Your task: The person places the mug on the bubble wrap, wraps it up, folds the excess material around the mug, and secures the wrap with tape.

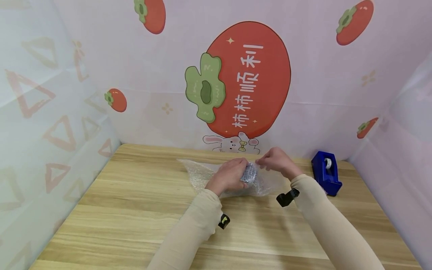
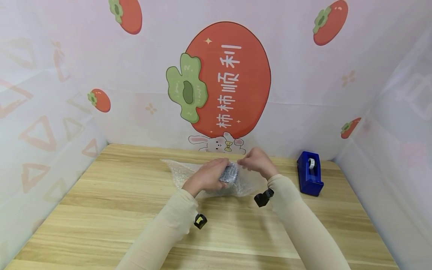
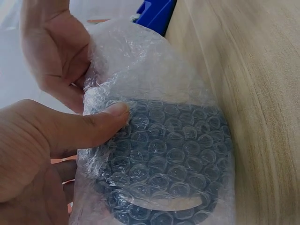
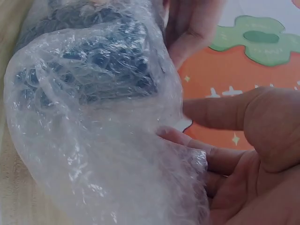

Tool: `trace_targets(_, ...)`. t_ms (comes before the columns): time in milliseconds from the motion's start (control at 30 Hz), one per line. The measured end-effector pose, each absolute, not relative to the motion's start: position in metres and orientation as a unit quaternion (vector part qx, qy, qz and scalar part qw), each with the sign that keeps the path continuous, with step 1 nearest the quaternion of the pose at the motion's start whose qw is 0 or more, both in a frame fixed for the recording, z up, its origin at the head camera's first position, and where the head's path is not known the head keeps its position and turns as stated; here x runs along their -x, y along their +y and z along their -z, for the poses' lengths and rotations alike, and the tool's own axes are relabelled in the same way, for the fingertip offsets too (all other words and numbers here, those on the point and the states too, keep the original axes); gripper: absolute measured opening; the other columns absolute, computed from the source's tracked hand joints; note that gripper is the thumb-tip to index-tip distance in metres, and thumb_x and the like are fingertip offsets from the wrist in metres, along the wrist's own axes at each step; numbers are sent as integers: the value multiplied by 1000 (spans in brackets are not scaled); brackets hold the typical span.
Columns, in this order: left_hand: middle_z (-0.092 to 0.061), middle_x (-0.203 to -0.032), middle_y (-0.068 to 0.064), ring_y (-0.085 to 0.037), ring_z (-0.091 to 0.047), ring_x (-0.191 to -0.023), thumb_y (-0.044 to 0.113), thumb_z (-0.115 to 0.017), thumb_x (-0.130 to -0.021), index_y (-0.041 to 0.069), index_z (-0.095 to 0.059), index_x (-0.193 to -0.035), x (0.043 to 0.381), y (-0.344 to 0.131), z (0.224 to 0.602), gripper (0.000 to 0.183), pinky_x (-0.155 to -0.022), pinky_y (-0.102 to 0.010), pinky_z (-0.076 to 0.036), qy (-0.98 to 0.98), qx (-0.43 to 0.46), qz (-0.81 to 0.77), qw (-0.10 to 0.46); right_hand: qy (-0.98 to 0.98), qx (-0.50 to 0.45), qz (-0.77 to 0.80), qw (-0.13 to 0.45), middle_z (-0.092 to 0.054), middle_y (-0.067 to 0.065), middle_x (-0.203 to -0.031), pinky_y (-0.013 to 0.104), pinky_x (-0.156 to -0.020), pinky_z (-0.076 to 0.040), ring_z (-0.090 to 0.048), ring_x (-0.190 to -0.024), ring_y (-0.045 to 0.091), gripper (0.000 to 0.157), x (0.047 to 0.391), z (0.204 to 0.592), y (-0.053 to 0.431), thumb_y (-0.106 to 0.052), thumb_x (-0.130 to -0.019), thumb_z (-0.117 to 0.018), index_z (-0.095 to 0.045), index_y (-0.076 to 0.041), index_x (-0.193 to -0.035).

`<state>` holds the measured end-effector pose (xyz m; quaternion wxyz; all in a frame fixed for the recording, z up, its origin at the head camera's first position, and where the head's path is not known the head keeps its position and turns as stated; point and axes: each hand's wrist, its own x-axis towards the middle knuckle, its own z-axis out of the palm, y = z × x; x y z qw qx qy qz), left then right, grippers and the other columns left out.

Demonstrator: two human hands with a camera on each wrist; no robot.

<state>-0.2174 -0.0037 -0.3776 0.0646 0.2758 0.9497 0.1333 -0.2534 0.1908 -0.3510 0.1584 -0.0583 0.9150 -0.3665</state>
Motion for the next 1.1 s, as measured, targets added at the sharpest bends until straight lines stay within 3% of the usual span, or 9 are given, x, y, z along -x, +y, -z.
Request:
trace_targets(200, -56, -132, -5, -21, -50, -129, 29, -84, -85, 7, -51, -139, 216, -5, 380, 67, -114, -34, -36, 946, -275, -158, 63, 938, 60, 321, 118, -74, 15, -102, 37, -72, -54, -64, -86, 26, 15, 254, 353, 181, -13, -89, -74, -80, 1, -91)
trace_targets(467, -34, -161, -12, -27, -31, -149, 22, -83, -86, 9, -49, -148, 215, -7, 385, 72, -118, -42, -31, 938, -231, -238, 95, 959, 65, 268, 69, -71, 18, -106, 39, -71, -56, -64, -84, 28, 20, 256, 353, 170, -10, -84, -79, -78, 1, -100)
trace_targets(533, -34, -161, -13, -28, -34, -147, 22, -84, -86, 12, -50, -149, 214, -7, 386, 72, -116, -44, -34, 938, -219, -251, 94, 963, 65, 254, 62, -71, 15, -99, 37, -67, -55, -63, -77, 25, 20, 257, 352, 168, -10, -83, -79, -76, 2, -98)
trace_targets(600, -36, -159, -14, -29, -38, -143, 23, -84, -85, 14, -51, -150, 213, -8, 387, 73, -113, -45, -38, 938, -211, -259, 93, 965, 65, 244, 69, -66, 10, -80, 31, -56, -48, -56, -63, 20, 10, 257, 349, 165, -9, -82, -74, -71, 0, -82)
trace_targets(700, -41, -153, -14, -28, -44, -136, 24, -84, -85, 16, -52, -150, 212, -9, 388, 73, -111, -44, -41, 938, -212, -262, 84, 962, 73, 243, 103, -54, 2, -58, 27, -47, -34, -42, -50, 15, 23, 259, 343, 164, -9, -83, -66, -58, -8, -61)
trace_targets(767, -44, -150, -13, -28, -46, -133, 24, -85, -85, 15, -52, -149, 211, -10, 388, 73, -110, -43, -41, 937, -218, -262, 76, 955, 77, 251, 138, -47, 1, -53, 28, -48, -30, -37, -49, 15, 28, 260, 338, 164, -9, -83, -61, -51, -11, -57)
trace_targets(900, -47, -147, -12, -27, -48, -130, 25, -85, -84, 14, -53, -148, 211, -11, 388, 72, -110, -42, -41, 937, -227, -257, 65, 938, 96, 261, 207, -65, 7, -77, 34, -64, -49, -57, -70, 22, 17, 261, 326, 165, -13, -87, -58, -67, -4, -77)
trace_targets(1000, -49, -145, -12, -26, -49, -128, 26, -85, -84, 14, -53, -147, 211, -11, 387, 72, -109, -42, -42, 938, -231, -252, 61, 926, 105, 255, 258, -71, 13, -109, 45, -84, -55, -67, -94, 28, 27, 263, 318, 168, -16, -91, -56, -71, 2, -103)
trace_targets(1100, -49, -144, -11, -26, -49, -127, 27, -85, -84, 14, -54, -147, 211, -11, 388, 72, -108, -41, -43, 939, -232, -247, 58, 920, 106, 238, 292, -68, 14, -117, 43, -83, -55, -67, -101, 29, 27, 264, 314, 170, -16, -92, -57, -68, 0, -110)
